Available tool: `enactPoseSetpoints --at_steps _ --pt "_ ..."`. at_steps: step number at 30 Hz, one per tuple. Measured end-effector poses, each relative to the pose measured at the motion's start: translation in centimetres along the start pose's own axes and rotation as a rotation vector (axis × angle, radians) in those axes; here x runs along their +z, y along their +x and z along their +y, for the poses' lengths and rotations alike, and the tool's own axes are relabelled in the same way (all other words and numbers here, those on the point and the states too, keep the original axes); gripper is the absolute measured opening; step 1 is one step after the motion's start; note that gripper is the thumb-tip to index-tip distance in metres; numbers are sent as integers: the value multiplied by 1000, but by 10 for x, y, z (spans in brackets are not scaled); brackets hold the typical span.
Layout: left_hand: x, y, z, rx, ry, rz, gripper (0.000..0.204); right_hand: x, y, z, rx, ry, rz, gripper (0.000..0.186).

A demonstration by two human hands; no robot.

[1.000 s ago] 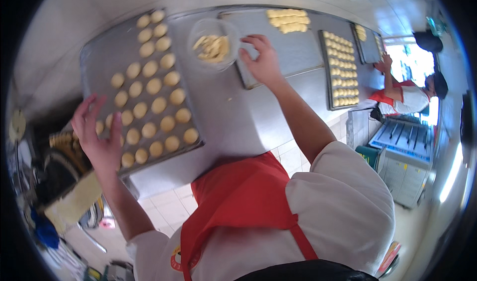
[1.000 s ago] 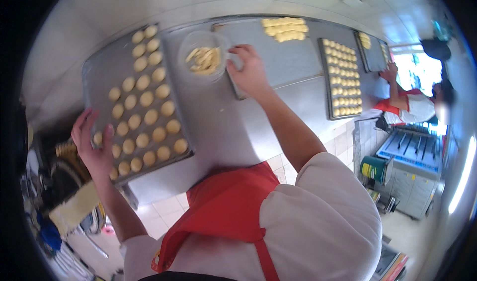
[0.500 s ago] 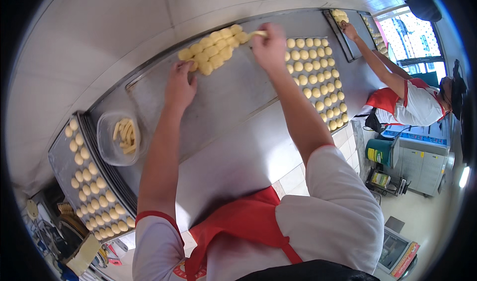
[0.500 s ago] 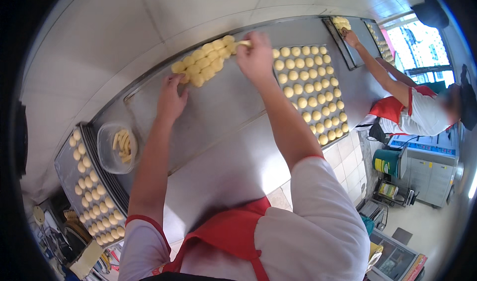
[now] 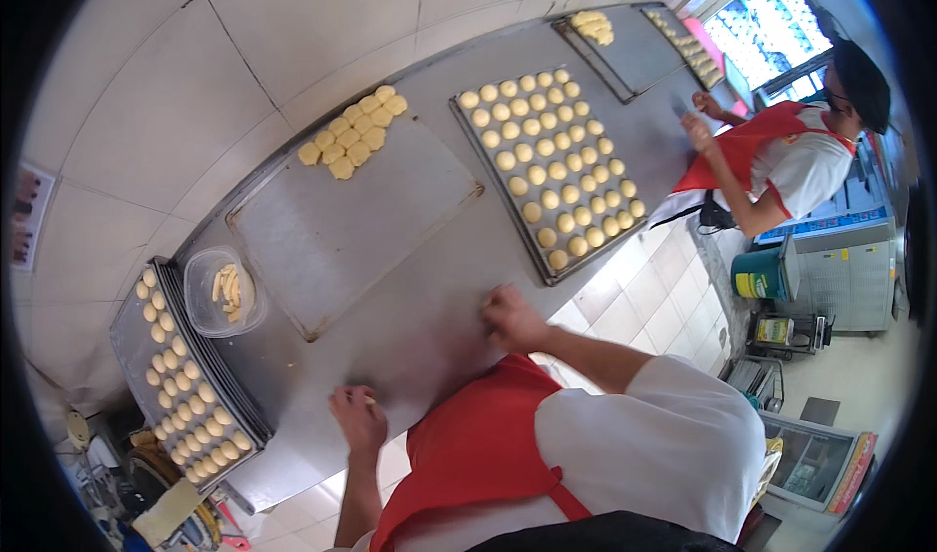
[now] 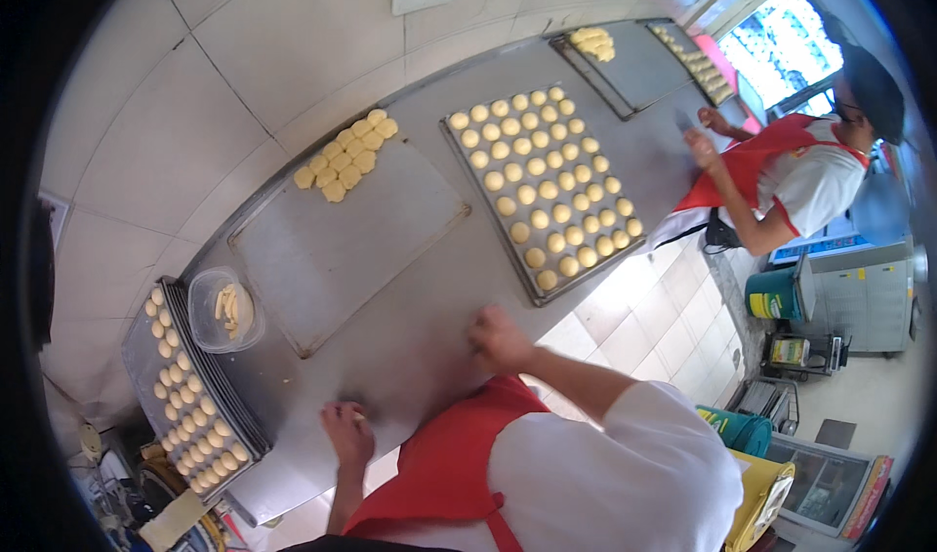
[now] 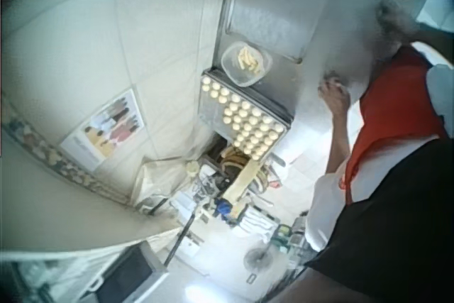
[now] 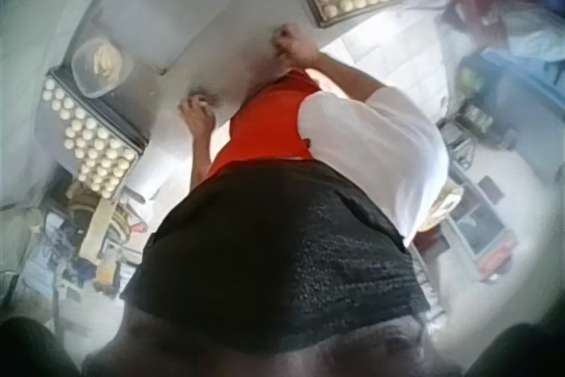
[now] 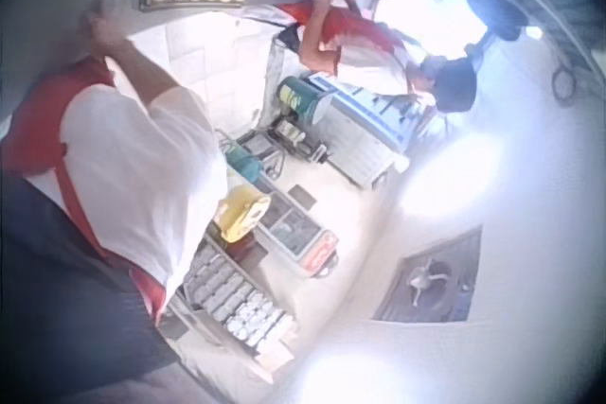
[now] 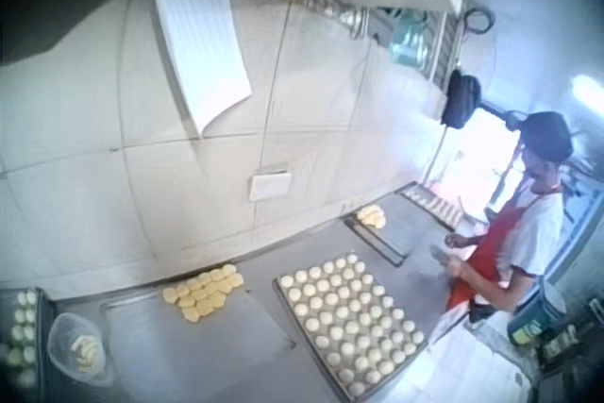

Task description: The person places small dough balls into organized rows on a tray by hand, occasionally adding small strips of cheese to the dough.

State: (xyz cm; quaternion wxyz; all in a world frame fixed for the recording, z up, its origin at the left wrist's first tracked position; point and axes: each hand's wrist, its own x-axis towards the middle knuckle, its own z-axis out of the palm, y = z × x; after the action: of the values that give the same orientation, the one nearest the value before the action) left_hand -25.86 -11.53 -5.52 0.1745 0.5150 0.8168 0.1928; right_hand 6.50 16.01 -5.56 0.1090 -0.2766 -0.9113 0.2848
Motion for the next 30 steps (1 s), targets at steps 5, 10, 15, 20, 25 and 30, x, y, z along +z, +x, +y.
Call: enactPoseSetpoints --at_steps 5,10,15,20,25,30 --pt "61 65 89 133 64 150 38 66 88 -36 -376 -237 -91 26" --pt "45 72 -5 159 -19 136 28 29 104 23 -269 -235 170 20" --pt "65 -4 54 142 112 167 28 52 2 4 -231 -68 136 23" --pt "55 98 48 294 8 -48 23 37 103 -28 -295 -260 -20 25" --pt "58 36 12 284 -43 263 21 13 50 45 -326 -235 268 38" --pt "69 48 58 346 47 275 19 53 31 -23 -315 -200 -10 32"
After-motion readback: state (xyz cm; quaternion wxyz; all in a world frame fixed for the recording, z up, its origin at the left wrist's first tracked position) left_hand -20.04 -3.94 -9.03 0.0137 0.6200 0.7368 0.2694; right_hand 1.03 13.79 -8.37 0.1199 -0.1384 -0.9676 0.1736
